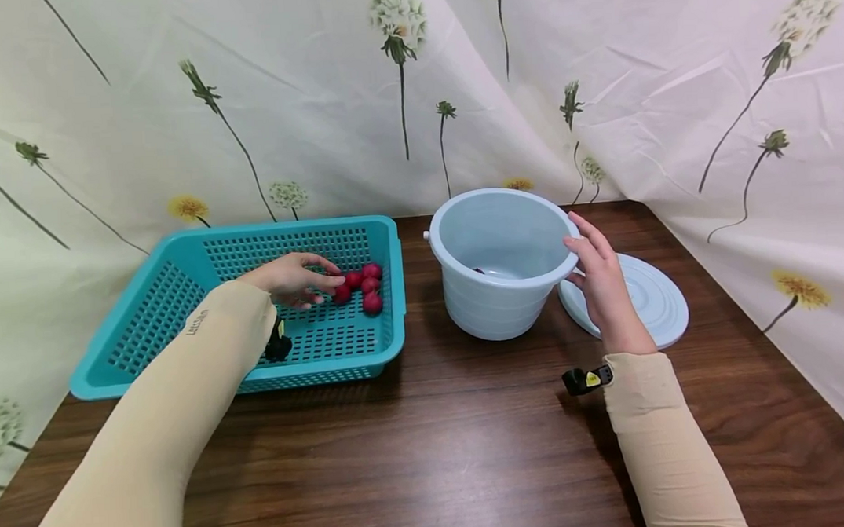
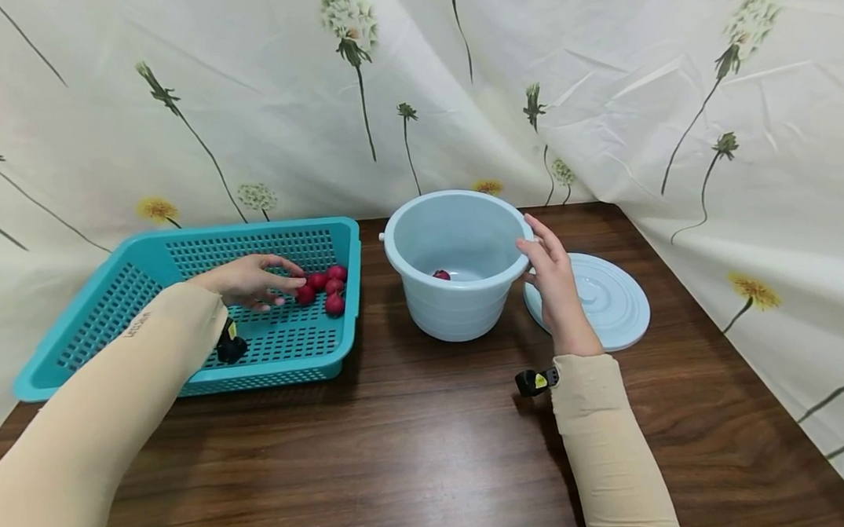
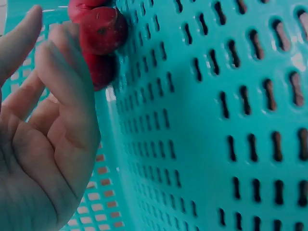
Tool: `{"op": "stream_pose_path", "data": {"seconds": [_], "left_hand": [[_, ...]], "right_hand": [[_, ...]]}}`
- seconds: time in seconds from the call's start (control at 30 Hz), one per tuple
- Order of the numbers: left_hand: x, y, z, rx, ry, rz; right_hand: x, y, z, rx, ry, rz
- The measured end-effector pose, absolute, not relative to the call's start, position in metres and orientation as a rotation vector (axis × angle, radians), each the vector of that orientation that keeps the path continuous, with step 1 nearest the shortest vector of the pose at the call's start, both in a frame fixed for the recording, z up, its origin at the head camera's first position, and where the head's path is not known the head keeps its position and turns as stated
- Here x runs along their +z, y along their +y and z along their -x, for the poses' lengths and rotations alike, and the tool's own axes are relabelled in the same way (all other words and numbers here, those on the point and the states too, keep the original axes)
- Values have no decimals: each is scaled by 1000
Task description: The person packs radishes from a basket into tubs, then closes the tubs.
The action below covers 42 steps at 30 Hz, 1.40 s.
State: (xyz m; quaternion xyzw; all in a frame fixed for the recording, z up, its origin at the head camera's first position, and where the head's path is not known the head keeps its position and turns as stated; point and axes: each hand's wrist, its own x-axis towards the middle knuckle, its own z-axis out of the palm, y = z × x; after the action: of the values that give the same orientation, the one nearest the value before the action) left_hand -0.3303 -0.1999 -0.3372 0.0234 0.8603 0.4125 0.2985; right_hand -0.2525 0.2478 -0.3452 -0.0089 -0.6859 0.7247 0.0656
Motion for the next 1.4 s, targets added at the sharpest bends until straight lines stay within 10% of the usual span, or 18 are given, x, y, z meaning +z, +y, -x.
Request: {"op": "stream_pose_path", "data": {"seconds": [1.4], "left_hand": [[-346,-198,332,1023,2155,-80]], "right_hand": [[-345,248,254,2194,-2062,23]]}}
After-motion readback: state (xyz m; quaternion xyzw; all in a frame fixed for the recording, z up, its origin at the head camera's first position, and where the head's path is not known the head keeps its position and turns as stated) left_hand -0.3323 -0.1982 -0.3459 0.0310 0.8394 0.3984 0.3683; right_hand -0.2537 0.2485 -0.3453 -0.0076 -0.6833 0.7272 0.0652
